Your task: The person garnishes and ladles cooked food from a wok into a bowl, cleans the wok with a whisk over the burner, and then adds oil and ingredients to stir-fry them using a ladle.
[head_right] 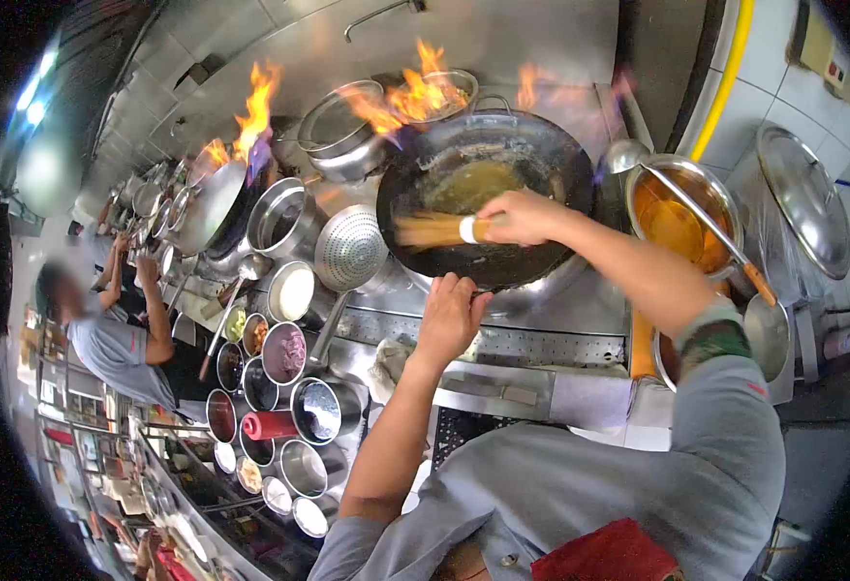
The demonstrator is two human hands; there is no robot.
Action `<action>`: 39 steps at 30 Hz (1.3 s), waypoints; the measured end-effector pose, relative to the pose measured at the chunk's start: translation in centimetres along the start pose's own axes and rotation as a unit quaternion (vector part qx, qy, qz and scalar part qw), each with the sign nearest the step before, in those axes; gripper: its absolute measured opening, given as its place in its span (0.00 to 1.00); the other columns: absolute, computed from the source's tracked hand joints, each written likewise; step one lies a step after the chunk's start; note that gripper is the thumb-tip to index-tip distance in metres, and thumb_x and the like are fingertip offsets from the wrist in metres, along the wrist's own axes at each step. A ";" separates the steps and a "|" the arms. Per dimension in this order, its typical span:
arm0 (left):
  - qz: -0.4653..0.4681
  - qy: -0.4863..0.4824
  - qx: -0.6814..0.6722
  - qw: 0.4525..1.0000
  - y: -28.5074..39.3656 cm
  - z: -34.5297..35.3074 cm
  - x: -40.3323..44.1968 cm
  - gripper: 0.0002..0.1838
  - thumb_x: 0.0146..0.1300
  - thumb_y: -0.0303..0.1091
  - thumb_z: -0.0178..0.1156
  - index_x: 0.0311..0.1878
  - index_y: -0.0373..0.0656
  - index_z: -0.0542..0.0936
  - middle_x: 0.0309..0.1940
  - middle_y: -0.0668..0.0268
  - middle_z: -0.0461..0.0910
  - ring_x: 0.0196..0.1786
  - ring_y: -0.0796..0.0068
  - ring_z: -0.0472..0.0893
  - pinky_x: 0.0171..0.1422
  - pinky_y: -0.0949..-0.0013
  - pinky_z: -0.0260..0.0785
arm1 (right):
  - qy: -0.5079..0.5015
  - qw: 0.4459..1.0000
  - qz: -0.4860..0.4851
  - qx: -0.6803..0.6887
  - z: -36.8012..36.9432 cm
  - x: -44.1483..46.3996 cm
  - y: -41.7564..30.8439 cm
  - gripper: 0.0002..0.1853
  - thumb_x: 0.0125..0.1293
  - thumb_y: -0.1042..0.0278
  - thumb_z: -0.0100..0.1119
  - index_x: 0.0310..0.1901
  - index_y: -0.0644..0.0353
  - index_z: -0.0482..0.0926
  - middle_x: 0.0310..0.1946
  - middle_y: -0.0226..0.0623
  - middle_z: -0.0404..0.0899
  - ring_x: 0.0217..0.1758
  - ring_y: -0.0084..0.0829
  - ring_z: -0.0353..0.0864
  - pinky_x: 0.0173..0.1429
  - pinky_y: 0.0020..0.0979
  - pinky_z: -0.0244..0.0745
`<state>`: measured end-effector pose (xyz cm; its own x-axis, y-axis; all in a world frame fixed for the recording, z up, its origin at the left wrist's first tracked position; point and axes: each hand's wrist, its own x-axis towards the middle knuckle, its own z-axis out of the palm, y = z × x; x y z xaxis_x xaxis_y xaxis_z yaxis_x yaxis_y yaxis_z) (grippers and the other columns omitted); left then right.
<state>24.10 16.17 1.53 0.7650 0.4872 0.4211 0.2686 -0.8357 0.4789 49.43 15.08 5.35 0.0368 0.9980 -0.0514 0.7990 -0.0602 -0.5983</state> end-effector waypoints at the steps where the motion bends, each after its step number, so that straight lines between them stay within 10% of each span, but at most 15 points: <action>1: 0.000 0.003 0.005 1.000 0.0 0.2 0.3 0.10 0.62 0.34 0.65 0.35 0.36 0.77 0.35 0.51 0.73 0.42 0.46 0.72 0.47 0.49 0.66 | 0.044 0.984 -0.123 -0.121 -0.9 -1.7 0.6 0.22 0.63 0.55 0.66 0.56 0.53 0.84 0.35 0.46 0.87 0.35 0.45 0.87 0.41 0.42 0.82; 4: 0.012 0.014 0.009 1.000 -0.1 0.7 0.1 0.11 0.63 0.34 0.65 0.36 0.36 0.77 0.34 0.51 0.73 0.40 0.47 0.72 0.46 0.49 0.66 | 0.029 0.989 0.072 -0.123 -4.3 -6.0 -5.0 0.19 0.62 0.56 0.66 0.53 0.52 0.85 0.39 0.49 0.86 0.44 0.53 0.85 0.52 0.46 0.80; 9: 0.019 0.028 0.028 0.999 0.5 0.9 0.2 0.11 0.63 0.34 0.67 0.34 0.36 0.76 0.32 0.53 0.74 0.39 0.49 0.72 0.47 0.52 0.65 | 0.122 0.991 -0.028 0.041 3.6 -3.4 -4.9 0.16 0.62 0.57 0.65 0.50 0.53 0.85 0.38 0.52 0.86 0.43 0.55 0.85 0.51 0.49 0.80; 13: 0.004 0.011 0.034 0.999 0.8 1.2 0.1 0.11 0.64 0.34 0.66 0.35 0.36 0.76 0.33 0.52 0.74 0.39 0.47 0.72 0.47 0.50 0.65 | 0.061 0.985 0.094 -0.132 0.3 -1.1 -3.3 0.11 0.61 0.60 0.64 0.40 0.55 0.87 0.35 0.55 0.85 0.42 0.55 0.86 0.47 0.50 0.82; 19: 0.018 0.038 0.048 0.998 1.7 2.4 -0.3 0.12 0.64 0.35 0.66 0.37 0.37 0.76 0.33 0.52 0.74 0.40 0.47 0.72 0.47 0.50 0.66 | 0.156 0.987 -0.024 0.023 5.4 1.9 -3.5 0.13 0.61 0.60 0.61 0.45 0.54 0.86 0.36 0.52 0.86 0.41 0.53 0.86 0.48 0.49 0.81; 21: 0.030 0.060 0.057 0.996 1.4 2.3 -0.2 0.11 0.64 0.35 0.66 0.37 0.37 0.76 0.33 0.52 0.73 0.40 0.47 0.72 0.47 0.50 0.66 | 0.065 0.983 0.110 -0.128 2.6 3.1 -4.6 0.14 0.59 0.62 0.62 0.43 0.59 0.87 0.36 0.53 0.86 0.42 0.51 0.87 0.48 0.48 0.81; 24: 0.005 0.054 0.039 0.998 1.7 2.2 -0.5 0.12 0.63 0.35 0.67 0.36 0.38 0.75 0.33 0.53 0.73 0.40 0.47 0.73 0.47 0.51 0.66 | 0.067 0.979 0.061 -0.182 -3.1 -0.3 -4.7 0.15 0.57 0.58 0.59 0.34 0.62 0.87 0.36 0.54 0.85 0.40 0.54 0.86 0.46 0.50 0.80; 27: 0.008 0.098 0.032 0.995 0.7 2.3 -0.3 0.11 0.62 0.35 0.67 0.34 0.39 0.75 0.33 0.54 0.74 0.41 0.47 0.74 0.47 0.51 0.66 | 0.082 0.985 -0.059 -0.143 -5.2 -6.5 -5.2 0.16 0.59 0.57 0.67 0.46 0.55 0.88 0.36 0.46 0.87 0.44 0.50 0.86 0.50 0.45 0.80; 32: -0.005 0.062 0.026 0.998 2.0 2.8 -1.2 0.11 0.62 0.36 0.66 0.35 0.38 0.76 0.33 0.53 0.74 0.41 0.47 0.73 0.47 0.51 0.66 | -0.043 0.969 0.109 -0.219 -4.6 -4.4 -3.6 0.17 0.57 0.55 0.67 0.45 0.54 0.88 0.39 0.48 0.87 0.43 0.48 0.87 0.49 0.43 0.81; 35: 0.001 0.061 0.025 0.998 1.3 1.7 -0.8 0.11 0.62 0.36 0.66 0.35 0.38 0.77 0.34 0.52 0.73 0.41 0.46 0.73 0.47 0.51 0.66 | -0.084 0.980 0.054 -0.175 -6.6 -7.1 -7.4 0.16 0.58 0.55 0.66 0.43 0.54 0.88 0.39 0.47 0.87 0.43 0.48 0.87 0.49 0.43 0.80; 39: -0.008 0.059 0.025 0.998 2.0 1.9 -0.4 0.11 0.63 0.36 0.66 0.36 0.38 0.77 0.33 0.52 0.74 0.39 0.47 0.73 0.47 0.52 0.67 | 0.069 0.996 -0.034 -0.041 1.3 -0.8 -4.7 0.17 0.63 0.52 0.63 0.45 0.55 0.86 0.39 0.49 0.86 0.45 0.50 0.86 0.51 0.48 0.79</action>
<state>25.44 13.80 0.84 0.6868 0.5242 0.5035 0.3110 -0.8380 0.4483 44.87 14.56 7.15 0.0582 0.9933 0.1002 0.8488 0.0036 -0.5287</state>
